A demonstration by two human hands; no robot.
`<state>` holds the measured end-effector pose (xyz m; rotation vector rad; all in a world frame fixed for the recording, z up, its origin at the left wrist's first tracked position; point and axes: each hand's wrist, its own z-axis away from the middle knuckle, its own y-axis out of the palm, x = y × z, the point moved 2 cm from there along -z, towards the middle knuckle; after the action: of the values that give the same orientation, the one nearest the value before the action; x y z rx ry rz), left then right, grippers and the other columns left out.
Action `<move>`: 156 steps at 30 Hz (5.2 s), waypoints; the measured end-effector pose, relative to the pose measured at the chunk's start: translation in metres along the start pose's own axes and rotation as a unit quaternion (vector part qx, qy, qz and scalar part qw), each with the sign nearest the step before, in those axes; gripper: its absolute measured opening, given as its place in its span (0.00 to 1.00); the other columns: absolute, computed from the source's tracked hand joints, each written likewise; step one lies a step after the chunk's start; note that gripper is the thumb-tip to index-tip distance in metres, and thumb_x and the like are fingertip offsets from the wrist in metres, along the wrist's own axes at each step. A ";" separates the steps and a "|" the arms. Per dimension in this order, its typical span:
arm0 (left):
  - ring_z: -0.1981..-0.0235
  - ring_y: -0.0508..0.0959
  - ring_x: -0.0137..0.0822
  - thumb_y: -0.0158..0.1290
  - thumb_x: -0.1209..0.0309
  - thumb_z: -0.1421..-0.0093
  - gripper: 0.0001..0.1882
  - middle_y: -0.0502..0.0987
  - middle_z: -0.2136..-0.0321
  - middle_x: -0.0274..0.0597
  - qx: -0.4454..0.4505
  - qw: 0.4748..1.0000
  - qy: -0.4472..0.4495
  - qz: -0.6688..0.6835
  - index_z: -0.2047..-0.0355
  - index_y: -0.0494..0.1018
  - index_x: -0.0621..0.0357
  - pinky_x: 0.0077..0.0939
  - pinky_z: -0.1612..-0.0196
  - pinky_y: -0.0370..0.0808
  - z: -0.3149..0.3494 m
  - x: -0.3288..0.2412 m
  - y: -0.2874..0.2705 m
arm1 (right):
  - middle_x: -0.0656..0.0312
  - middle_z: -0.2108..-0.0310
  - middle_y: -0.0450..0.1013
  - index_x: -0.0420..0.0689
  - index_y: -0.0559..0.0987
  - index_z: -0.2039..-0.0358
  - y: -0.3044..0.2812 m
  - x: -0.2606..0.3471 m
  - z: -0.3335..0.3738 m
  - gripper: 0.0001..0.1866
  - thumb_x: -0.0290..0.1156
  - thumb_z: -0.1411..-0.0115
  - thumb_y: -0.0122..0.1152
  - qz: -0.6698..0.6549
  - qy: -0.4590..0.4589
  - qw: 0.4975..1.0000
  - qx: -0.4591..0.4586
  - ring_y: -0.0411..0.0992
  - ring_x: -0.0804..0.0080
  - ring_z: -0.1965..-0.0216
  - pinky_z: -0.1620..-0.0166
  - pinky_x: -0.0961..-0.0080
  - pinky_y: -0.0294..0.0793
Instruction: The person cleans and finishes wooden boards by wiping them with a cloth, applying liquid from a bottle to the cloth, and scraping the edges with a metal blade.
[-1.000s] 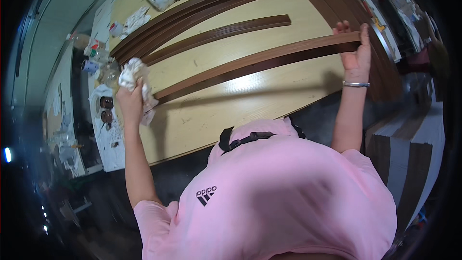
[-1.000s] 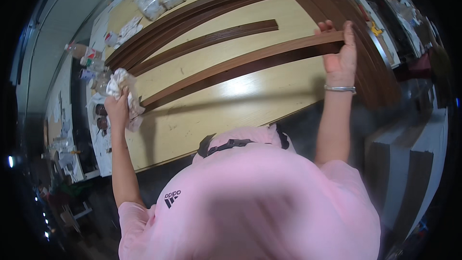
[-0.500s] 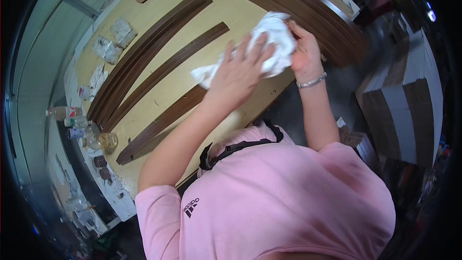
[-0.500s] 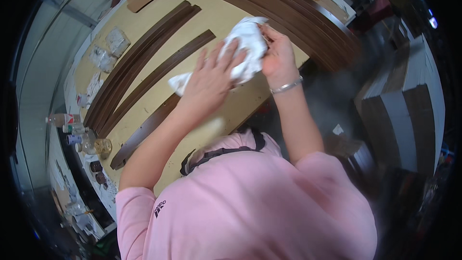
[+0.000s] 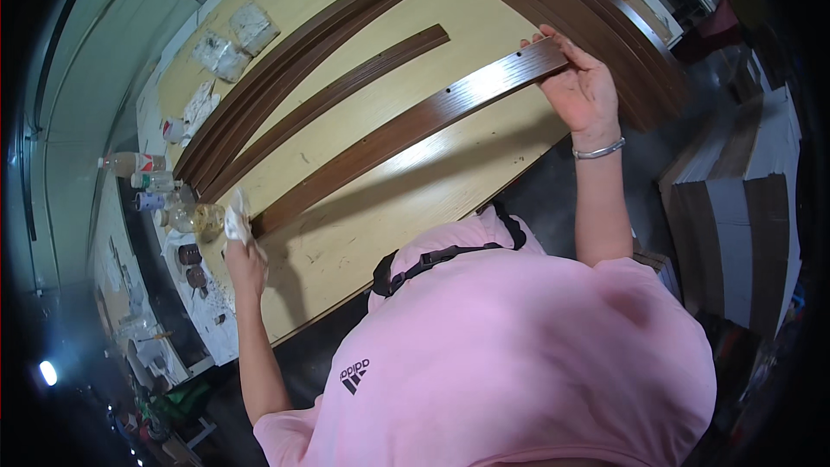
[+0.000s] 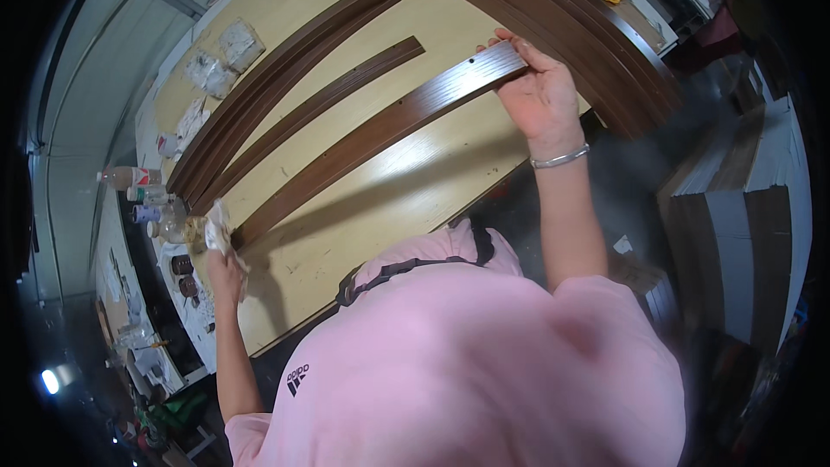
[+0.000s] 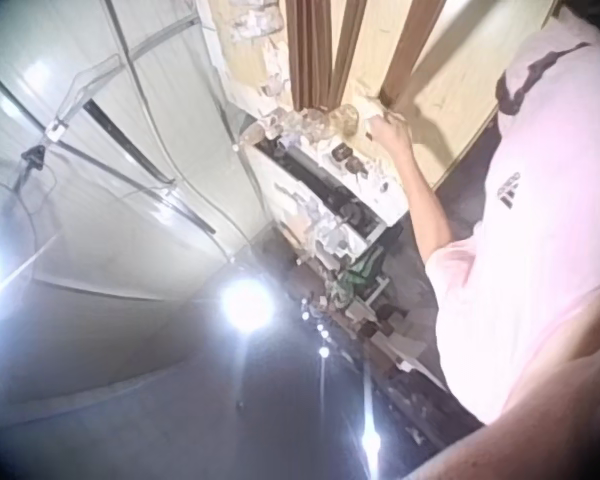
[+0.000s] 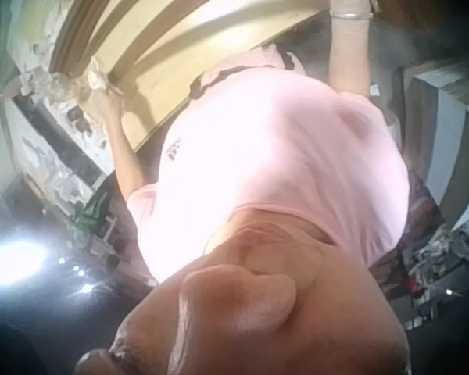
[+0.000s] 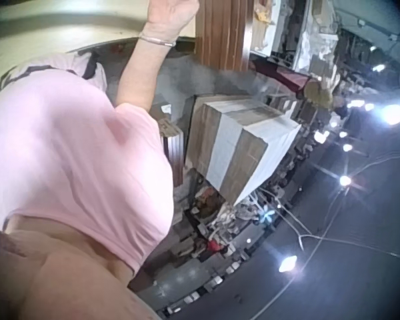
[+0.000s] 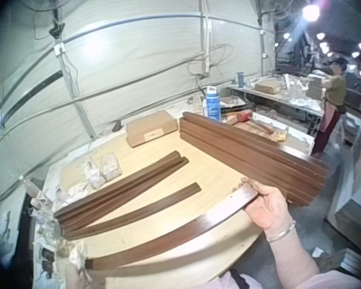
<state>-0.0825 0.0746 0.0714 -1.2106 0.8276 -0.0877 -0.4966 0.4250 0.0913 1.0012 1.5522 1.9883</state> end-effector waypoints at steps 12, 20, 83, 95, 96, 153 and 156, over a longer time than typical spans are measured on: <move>0.38 0.59 0.51 0.56 0.60 0.47 0.28 0.56 0.37 0.48 -0.084 0.804 0.588 -0.034 0.46 0.67 0.53 0.48 0.38 0.58 0.031 -0.325 0.134 | 0.45 0.44 0.64 0.31 0.66 0.45 0.018 0.011 0.027 0.19 0.25 0.35 0.43 0.095 0.070 0.971 0.210 0.68 0.56 0.47 0.38 0.62 0.63; 0.45 0.68 0.46 0.58 0.60 0.49 0.27 0.68 0.45 0.42 -0.124 0.938 0.307 -0.102 0.49 0.69 0.52 0.50 0.44 0.59 0.005 -0.064 0.090 | 0.47 0.56 0.67 0.29 0.70 0.53 -0.002 0.022 0.023 0.14 0.19 0.39 0.47 0.074 -0.029 0.988 -0.136 0.64 0.56 0.47 0.37 0.55 0.58; 0.53 0.76 0.40 0.40 0.84 0.46 0.21 0.78 0.58 0.44 -0.170 0.973 0.149 0.037 0.54 0.75 0.59 0.31 0.47 0.66 -0.013 0.099 0.030 | 0.51 0.65 0.66 0.32 0.71 0.65 0.017 0.040 0.036 0.07 0.24 0.39 0.53 0.108 -0.036 0.994 0.005 0.65 0.56 0.56 0.40 0.56 0.60; 0.43 0.68 0.50 0.44 0.79 0.43 0.20 0.69 0.45 0.50 -0.183 0.933 0.298 0.088 0.48 0.69 0.60 0.45 0.37 0.59 0.014 -0.049 0.078 | 0.52 0.67 0.67 0.36 0.71 0.67 0.016 0.106 0.020 0.08 0.29 0.38 0.55 0.264 -0.092 0.957 -0.079 0.67 0.58 0.59 0.44 0.57 0.67; 0.42 0.67 0.48 0.44 0.78 0.42 0.22 0.68 0.44 0.49 -0.203 0.941 0.262 0.065 0.46 0.67 0.59 0.42 0.37 0.59 0.008 -0.020 0.082 | 0.53 0.68 0.66 0.38 0.71 0.67 0.015 0.108 0.022 0.08 0.29 0.38 0.55 0.249 -0.091 0.961 -0.079 0.66 0.59 0.59 0.44 0.58 0.67; 0.58 0.70 0.35 0.46 0.69 0.37 0.15 0.72 0.61 0.40 -0.081 0.978 0.071 0.178 0.51 0.66 0.61 0.27 0.53 0.68 -0.010 0.071 0.005 | 0.42 0.58 0.73 0.34 0.75 0.64 0.065 0.013 0.014 0.14 0.15 0.52 0.46 0.131 -0.189 0.967 0.114 0.72 0.51 0.51 0.42 0.59 0.68; 0.51 0.72 0.37 0.47 0.76 0.42 0.22 0.73 0.50 0.45 -0.080 0.966 0.110 0.220 0.46 0.68 0.63 0.28 0.49 0.69 0.009 -0.059 -0.014 | 0.47 0.63 0.74 0.35 0.75 0.66 0.074 0.018 0.029 0.16 0.19 0.57 0.45 0.168 -0.245 0.947 0.121 0.74 0.55 0.57 0.44 0.59 0.70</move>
<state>-0.1141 0.1041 0.1151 -1.1535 1.3018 0.2146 -0.4792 0.4351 0.1697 1.8043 1.4266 1.5832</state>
